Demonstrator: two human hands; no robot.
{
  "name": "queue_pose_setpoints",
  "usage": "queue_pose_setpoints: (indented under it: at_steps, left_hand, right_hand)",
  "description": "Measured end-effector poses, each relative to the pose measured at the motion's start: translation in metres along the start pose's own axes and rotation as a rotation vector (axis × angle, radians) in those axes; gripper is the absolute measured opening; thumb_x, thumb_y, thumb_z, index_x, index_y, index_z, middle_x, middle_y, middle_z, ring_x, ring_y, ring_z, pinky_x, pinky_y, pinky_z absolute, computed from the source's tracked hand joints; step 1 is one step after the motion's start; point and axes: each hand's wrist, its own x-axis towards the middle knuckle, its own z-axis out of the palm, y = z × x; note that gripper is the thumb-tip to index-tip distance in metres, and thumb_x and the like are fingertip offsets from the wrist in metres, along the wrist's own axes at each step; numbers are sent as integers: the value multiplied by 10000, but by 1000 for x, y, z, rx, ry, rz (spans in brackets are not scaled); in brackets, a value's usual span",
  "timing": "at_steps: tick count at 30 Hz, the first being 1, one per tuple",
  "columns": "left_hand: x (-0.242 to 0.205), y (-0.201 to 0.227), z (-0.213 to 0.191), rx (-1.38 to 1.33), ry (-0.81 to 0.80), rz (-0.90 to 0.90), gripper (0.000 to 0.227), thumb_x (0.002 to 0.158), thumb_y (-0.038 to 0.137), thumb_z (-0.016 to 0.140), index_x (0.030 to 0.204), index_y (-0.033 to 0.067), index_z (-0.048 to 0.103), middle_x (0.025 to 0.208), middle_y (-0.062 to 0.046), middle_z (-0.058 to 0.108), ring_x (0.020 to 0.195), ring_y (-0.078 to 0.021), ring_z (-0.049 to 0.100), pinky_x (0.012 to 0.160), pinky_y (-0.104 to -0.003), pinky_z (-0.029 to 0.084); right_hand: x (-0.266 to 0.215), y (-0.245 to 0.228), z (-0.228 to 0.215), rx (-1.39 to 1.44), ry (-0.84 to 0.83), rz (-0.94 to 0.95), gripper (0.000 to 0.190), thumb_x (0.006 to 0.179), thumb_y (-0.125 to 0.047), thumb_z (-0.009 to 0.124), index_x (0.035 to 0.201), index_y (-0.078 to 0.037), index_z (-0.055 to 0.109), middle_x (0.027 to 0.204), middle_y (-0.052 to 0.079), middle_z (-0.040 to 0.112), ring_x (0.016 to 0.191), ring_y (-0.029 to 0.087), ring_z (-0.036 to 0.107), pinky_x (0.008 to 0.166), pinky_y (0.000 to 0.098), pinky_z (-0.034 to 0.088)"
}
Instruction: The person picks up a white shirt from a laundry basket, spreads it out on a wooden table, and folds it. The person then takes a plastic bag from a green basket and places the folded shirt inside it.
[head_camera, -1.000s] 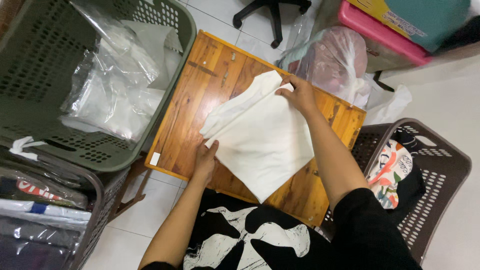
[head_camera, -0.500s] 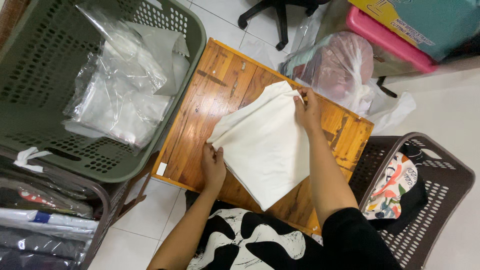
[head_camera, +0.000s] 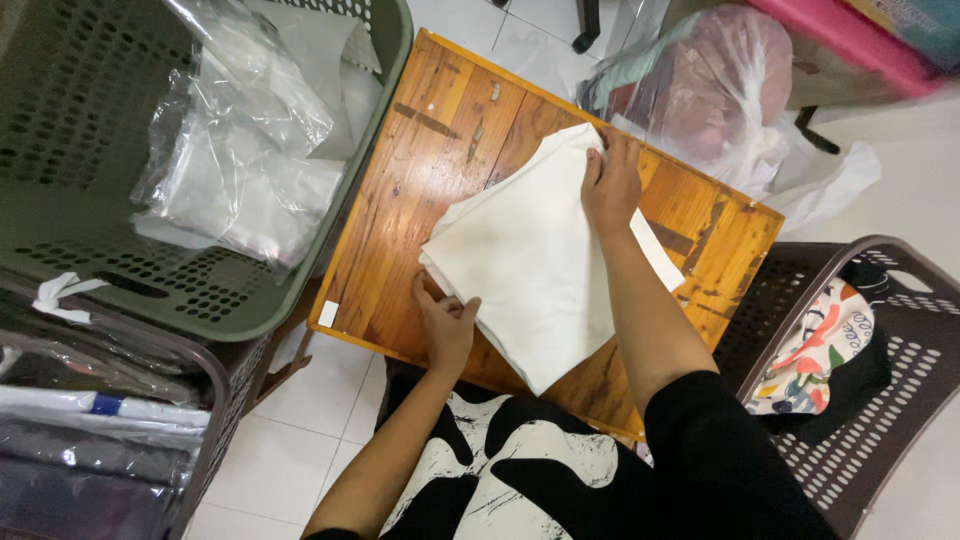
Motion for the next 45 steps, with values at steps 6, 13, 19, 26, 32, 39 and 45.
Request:
queue_pose_setpoints:
  at_steps: [6,13,19,26,32,39,45]
  left_hand:
    - [2,-24,-1,83,70,57,667,755,124,625,1273,54,210,794,-106,608,658,-187,603,591,-281,475]
    - [19,-6,-38,784,79,1137,402,781,60,594,1167,159,539,1162,-119,480,1053,-280,482,906,-407,378]
    - [65,-14,-50,1118,-301,1639,272,659,94,661,929,116,637,1041,-58,601,1028,-221,517,957,-392,350]
    - [91,-7,-45,965,-457,1931,94,731,62,580,646,84,549,617,-42,446,662,-212,494,664,-326,424]
    - [83,2,-52,937,-569,2005,59,708,34,571,708,85,541,666,-39,436,673,-216,486,652,-326,414]
    - [120,-24,-68,915,-534,1741,144,739,48,554,881,73,557,800,-78,495,788,-243,527,710,-337,418]
    - [98,18,-84,768,-336,1213,363,709,267,602,991,50,534,905,-133,492,856,-320,512,745,-422,394]
  right_hand:
    - [-48,-5,-12,-61,183,-242,329,848,-235,536,1135,-79,498,1111,157,448,1015,359,476,819,432,386]
    - [-191,-50,-20,45,-159,-344,273,705,-406,660,863,-186,627,830,9,559,770,189,552,700,326,391]
    - [-209,-63,7,-51,-113,-312,308,759,-411,618,959,-177,601,825,16,572,753,172,569,682,308,396]
    - [-228,-60,45,-214,-96,-309,213,720,-281,603,885,-145,608,777,23,563,718,180,563,693,324,407]
    - [-245,-62,58,-265,-58,-332,131,783,-194,530,868,-105,575,748,26,526,703,169,562,626,253,445]
    - [-247,-72,24,-251,15,-80,239,720,-317,612,865,-138,546,699,14,474,643,178,518,570,281,434]
    - [-305,-56,-23,-395,68,106,323,725,-395,629,888,-125,562,776,51,523,734,221,541,627,316,418]
